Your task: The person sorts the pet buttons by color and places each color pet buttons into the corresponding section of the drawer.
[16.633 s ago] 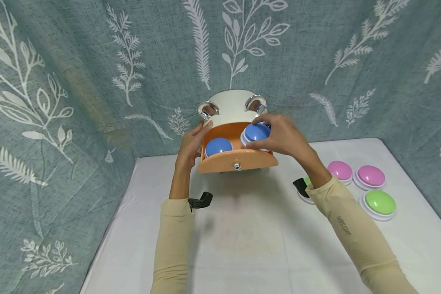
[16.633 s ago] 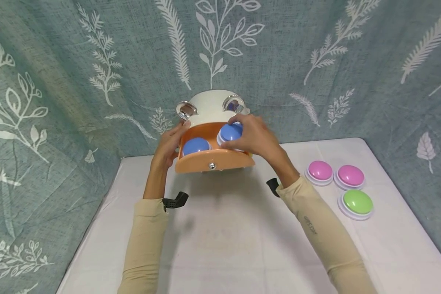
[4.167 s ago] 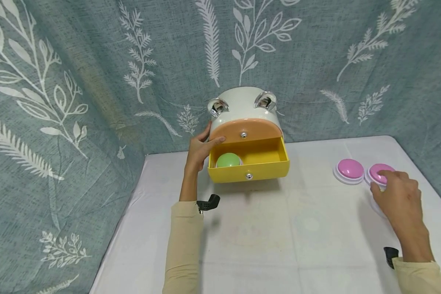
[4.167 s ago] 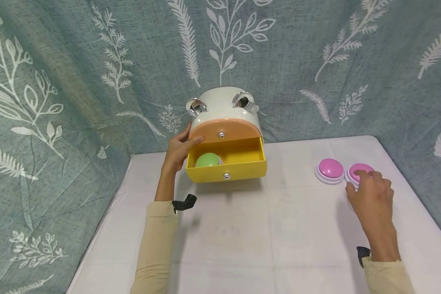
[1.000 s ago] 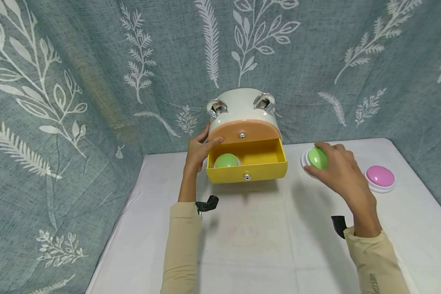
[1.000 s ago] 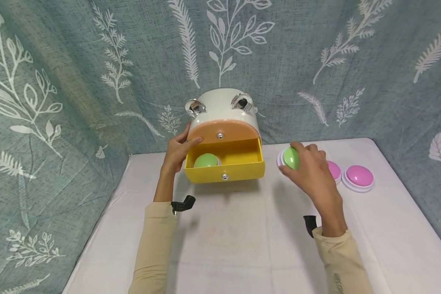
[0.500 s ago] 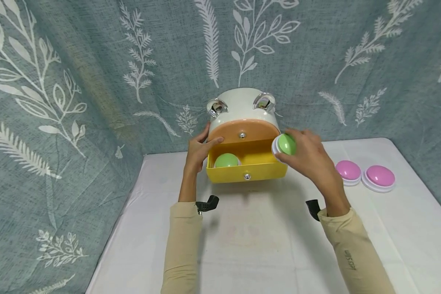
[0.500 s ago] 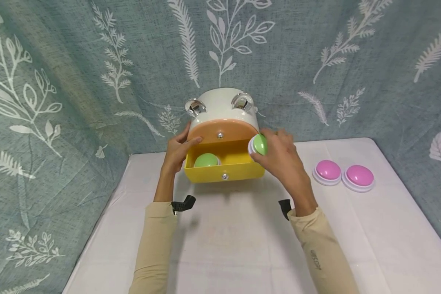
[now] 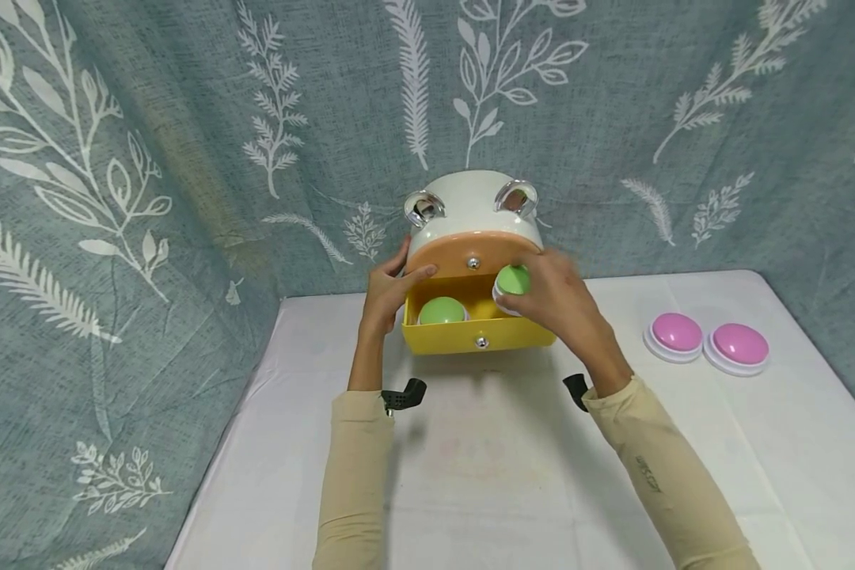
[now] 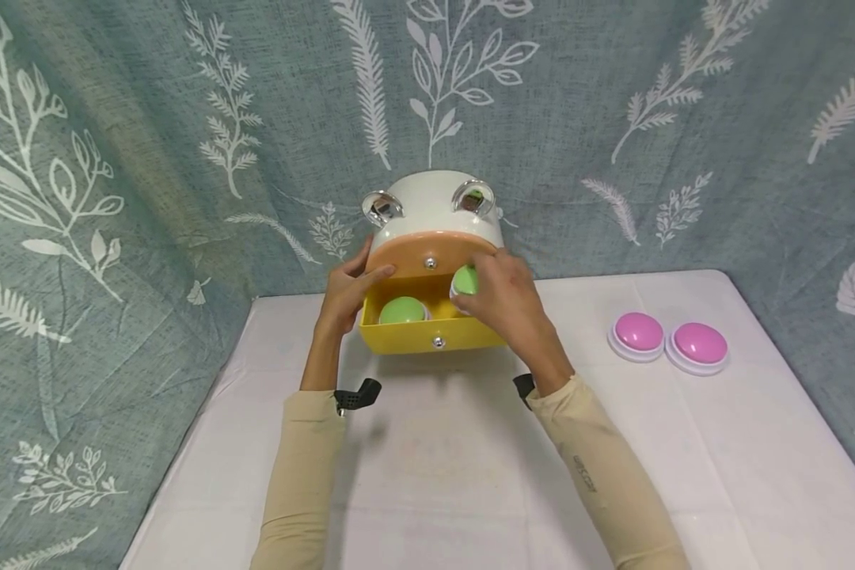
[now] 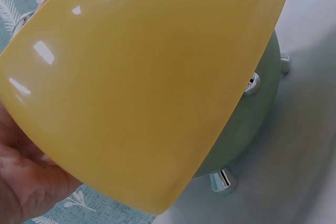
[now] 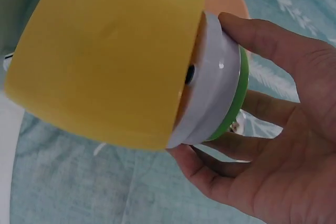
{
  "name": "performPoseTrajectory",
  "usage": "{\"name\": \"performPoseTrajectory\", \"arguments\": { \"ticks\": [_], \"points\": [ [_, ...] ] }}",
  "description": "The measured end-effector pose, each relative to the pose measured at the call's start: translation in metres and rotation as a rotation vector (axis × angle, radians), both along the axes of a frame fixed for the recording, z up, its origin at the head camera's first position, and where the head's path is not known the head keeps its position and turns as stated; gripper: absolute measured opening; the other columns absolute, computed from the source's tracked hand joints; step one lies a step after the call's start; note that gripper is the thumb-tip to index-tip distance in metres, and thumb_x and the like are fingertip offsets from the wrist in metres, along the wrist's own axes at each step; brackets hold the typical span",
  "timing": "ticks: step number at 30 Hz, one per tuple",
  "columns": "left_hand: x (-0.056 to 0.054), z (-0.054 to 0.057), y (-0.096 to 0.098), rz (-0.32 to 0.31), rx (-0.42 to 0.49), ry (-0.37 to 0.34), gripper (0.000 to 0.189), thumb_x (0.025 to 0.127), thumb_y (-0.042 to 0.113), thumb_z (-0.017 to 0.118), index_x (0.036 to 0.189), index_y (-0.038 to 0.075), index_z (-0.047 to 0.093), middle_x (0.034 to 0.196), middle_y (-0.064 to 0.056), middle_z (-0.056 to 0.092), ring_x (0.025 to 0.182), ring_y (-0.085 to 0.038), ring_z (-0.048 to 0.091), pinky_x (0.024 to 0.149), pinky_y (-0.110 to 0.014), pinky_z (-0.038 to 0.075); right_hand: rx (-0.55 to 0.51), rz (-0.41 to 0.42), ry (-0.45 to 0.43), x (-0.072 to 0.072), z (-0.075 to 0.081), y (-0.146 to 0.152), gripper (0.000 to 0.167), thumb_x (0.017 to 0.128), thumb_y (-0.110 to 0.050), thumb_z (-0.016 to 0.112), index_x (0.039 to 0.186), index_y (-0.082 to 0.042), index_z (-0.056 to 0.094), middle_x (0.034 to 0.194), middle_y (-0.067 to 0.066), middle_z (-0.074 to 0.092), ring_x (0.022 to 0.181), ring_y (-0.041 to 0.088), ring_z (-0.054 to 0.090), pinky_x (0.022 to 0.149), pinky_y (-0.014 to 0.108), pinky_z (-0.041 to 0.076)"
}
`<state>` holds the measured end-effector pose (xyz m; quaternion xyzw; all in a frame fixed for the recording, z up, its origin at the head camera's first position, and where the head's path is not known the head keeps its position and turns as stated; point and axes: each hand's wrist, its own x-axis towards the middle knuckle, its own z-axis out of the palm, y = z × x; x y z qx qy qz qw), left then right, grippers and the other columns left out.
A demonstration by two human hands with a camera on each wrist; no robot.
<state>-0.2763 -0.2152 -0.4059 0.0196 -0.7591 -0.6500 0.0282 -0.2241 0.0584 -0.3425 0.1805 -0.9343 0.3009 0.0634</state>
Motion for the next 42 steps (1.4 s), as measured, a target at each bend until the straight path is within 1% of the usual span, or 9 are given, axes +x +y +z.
{"name": "performPoseTrajectory", "arguments": {
  "ticks": [7, 13, 19, 24, 28, 31, 34, 39, 42],
  "points": [
    [0.001, -0.001, 0.001, 0.010, -0.001, 0.008, 0.082, 0.089, 0.032, 0.085, 0.158, 0.034, 0.041, 0.169, 0.005, 0.038, 0.161, -0.026, 0.029, 0.130, -0.048, 0.032, 0.042, 0.018, -0.126, -0.011, 0.000, -0.013, 0.037, 0.085, -0.028, 0.086, 0.104, -0.002, 0.068, 0.087, 0.008, 0.060, 0.081, 0.024, 0.053, 0.068, 0.034, 0.041],
    [0.001, -0.001, 0.000, 0.014, -0.008, 0.017, 0.082, 0.089, 0.032, 0.085, 0.158, 0.035, 0.042, 0.168, 0.003, 0.039, 0.161, -0.028, 0.030, 0.129, -0.050, 0.033, 0.198, 0.041, -0.178, -0.022, -0.003, -0.023, 0.034, 0.079, -0.024, 0.092, 0.087, -0.004, 0.066, 0.074, 0.003, 0.052, 0.072, 0.021, 0.051, 0.061, 0.031, 0.038],
    [0.001, 0.001, 0.000, 0.014, -0.006, 0.001, 0.082, 0.089, 0.034, 0.085, 0.158, 0.035, 0.042, 0.169, 0.005, 0.039, 0.161, -0.026, 0.030, 0.129, -0.048, 0.034, 0.317, 0.072, -0.234, -0.029, -0.006, -0.030, 0.009, 0.085, -0.008, 0.077, 0.079, -0.009, 0.070, 0.073, 0.003, 0.050, 0.072, 0.021, 0.050, 0.058, 0.032, 0.037],
    [0.001, 0.000, 0.001, 0.015, 0.002, 0.006, 0.082, 0.089, 0.032, 0.085, 0.158, 0.034, 0.042, 0.168, 0.005, 0.039, 0.161, -0.025, 0.030, 0.129, -0.048, 0.034, 0.425, 0.113, -0.298, -0.031, 0.000, -0.034, 0.021, 0.089, -0.009, 0.072, 0.071, -0.011, 0.061, 0.072, 0.002, 0.046, 0.071, 0.019, 0.047, 0.058, 0.032, 0.036],
    [0.001, -0.001, 0.000, 0.019, -0.003, 0.002, 0.081, 0.089, 0.033, 0.085, 0.158, 0.036, 0.043, 0.168, 0.006, 0.040, 0.161, -0.025, 0.030, 0.129, -0.047, 0.034, 0.428, 0.126, -0.339, -0.028, 0.001, -0.032, 0.021, 0.098, -0.021, 0.073, 0.080, -0.011, 0.067, 0.070, -0.001, 0.044, 0.069, 0.017, 0.049, 0.062, 0.030, 0.038],
    [0.001, -0.002, 0.000, 0.029, -0.009, 0.001, 0.081, 0.088, 0.034, 0.085, 0.158, 0.036, 0.043, 0.168, 0.006, 0.041, 0.161, -0.025, 0.030, 0.129, -0.048, 0.034, 0.305, 0.108, -0.215, -0.017, -0.005, -0.024, 0.014, 0.101, -0.020, 0.070, 0.101, -0.008, 0.077, 0.085, 0.002, 0.065, 0.081, 0.019, 0.060, 0.072, 0.034, 0.049],
    [0.001, -0.002, 0.001, 0.028, -0.007, -0.006, 0.081, 0.088, 0.034, 0.085, 0.158, 0.035, 0.043, 0.168, 0.006, 0.041, 0.161, -0.025, 0.030, 0.129, -0.048, 0.034, 0.099, 0.022, 0.057, 0.004, -0.016, -0.015, 0.019, 0.100, -0.013, 0.069, 0.116, -0.005, 0.076, 0.109, 0.011, 0.074, 0.094, 0.029, 0.067, 0.080, 0.045, 0.056],
    [0.000, -0.002, 0.001, 0.013, -0.008, -0.018, 0.082, 0.088, 0.035, 0.084, 0.158, 0.036, 0.042, 0.168, 0.006, 0.039, 0.161, -0.024, 0.030, 0.129, -0.048, 0.034, -0.215, -0.190, 0.486, 0.051, -0.042, -0.020, 0.010, 0.094, -0.004, 0.073, 0.101, 0.003, 0.076, 0.094, 0.018, 0.074, 0.085, 0.035, 0.070, 0.073, 0.046, 0.060],
    [0.000, -0.003, 0.001, 0.022, -0.005, -0.003, 0.082, 0.088, 0.036, 0.084, 0.158, 0.035, 0.042, 0.169, 0.006, 0.039, 0.161, -0.025, 0.030, 0.129, -0.049, 0.033, -0.244, -0.196, 0.550, 0.071, -0.060, -0.034, 0.011, 0.090, -0.003, 0.077, 0.100, 0.002, 0.077, 0.088, 0.016, 0.075, 0.079, 0.030, 0.073, 0.067, 0.042, 0.062]
  ]
}}
